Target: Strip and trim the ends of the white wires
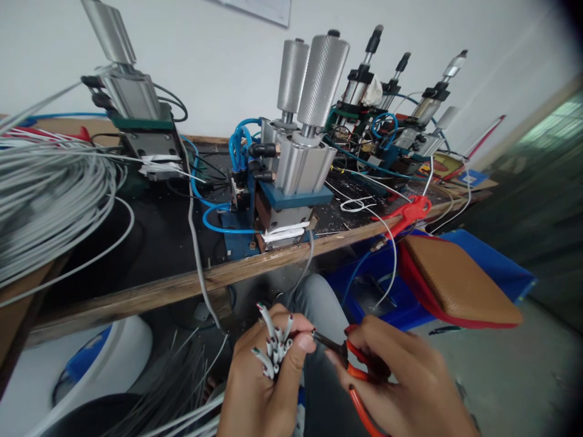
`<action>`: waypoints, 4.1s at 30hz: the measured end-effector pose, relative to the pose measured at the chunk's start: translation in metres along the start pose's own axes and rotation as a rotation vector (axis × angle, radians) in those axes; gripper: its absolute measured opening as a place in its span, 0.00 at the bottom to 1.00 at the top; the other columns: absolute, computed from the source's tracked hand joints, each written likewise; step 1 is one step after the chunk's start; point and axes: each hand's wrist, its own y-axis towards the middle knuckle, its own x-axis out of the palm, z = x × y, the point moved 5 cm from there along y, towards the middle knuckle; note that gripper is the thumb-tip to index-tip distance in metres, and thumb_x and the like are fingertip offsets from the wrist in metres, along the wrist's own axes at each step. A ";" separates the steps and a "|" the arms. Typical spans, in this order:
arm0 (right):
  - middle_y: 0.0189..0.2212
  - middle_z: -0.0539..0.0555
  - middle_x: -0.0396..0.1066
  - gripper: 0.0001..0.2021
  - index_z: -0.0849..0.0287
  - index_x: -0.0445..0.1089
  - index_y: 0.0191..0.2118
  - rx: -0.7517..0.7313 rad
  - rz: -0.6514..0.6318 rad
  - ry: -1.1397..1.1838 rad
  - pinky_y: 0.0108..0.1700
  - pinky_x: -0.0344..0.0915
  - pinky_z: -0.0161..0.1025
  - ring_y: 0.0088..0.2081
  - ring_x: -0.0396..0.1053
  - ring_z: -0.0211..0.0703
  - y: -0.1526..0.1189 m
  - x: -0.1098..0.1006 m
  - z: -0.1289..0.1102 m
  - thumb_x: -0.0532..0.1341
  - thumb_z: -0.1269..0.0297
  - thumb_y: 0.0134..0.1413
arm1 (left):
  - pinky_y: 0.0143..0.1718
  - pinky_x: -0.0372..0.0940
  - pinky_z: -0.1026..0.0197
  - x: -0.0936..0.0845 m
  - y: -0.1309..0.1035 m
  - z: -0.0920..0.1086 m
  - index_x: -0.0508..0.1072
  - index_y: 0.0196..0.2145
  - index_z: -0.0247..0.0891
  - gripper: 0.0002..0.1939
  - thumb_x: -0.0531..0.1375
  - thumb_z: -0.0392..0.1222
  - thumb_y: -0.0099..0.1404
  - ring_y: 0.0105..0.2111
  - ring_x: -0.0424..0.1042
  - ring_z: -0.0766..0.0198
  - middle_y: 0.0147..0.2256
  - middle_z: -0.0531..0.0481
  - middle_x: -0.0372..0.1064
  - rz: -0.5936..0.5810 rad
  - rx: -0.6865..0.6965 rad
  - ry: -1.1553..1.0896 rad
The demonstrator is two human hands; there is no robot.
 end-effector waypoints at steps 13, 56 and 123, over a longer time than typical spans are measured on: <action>0.21 0.43 0.62 0.11 0.56 0.62 0.32 -0.121 0.001 -0.045 0.25 0.54 0.35 0.20 0.58 0.33 0.001 0.001 0.010 0.58 0.66 0.69 | 0.33 0.60 0.62 -0.002 -0.005 -0.011 0.78 0.32 0.47 0.11 0.63 0.53 0.68 0.27 0.69 0.64 0.24 0.58 0.71 -0.106 -0.266 -0.070; 0.25 0.48 0.71 0.06 0.56 0.65 0.36 -0.144 0.073 -0.063 0.26 0.59 0.36 0.22 0.68 0.36 -0.005 0.006 0.015 0.59 0.67 0.68 | 0.24 0.50 0.61 0.002 -0.002 -0.019 0.75 0.31 0.42 0.18 0.63 0.59 0.68 0.31 0.68 0.60 0.28 0.51 0.70 -0.240 -0.442 -0.172; 0.23 0.43 0.60 0.13 0.55 0.61 0.32 -0.092 -0.064 -0.040 0.26 0.52 0.35 0.21 0.57 0.33 -0.002 0.014 0.022 0.61 0.62 0.69 | 0.37 0.68 0.65 0.000 0.007 -0.013 0.78 0.33 0.46 0.06 0.61 0.41 0.68 0.32 0.77 0.62 0.28 0.57 0.77 -0.098 -0.092 0.084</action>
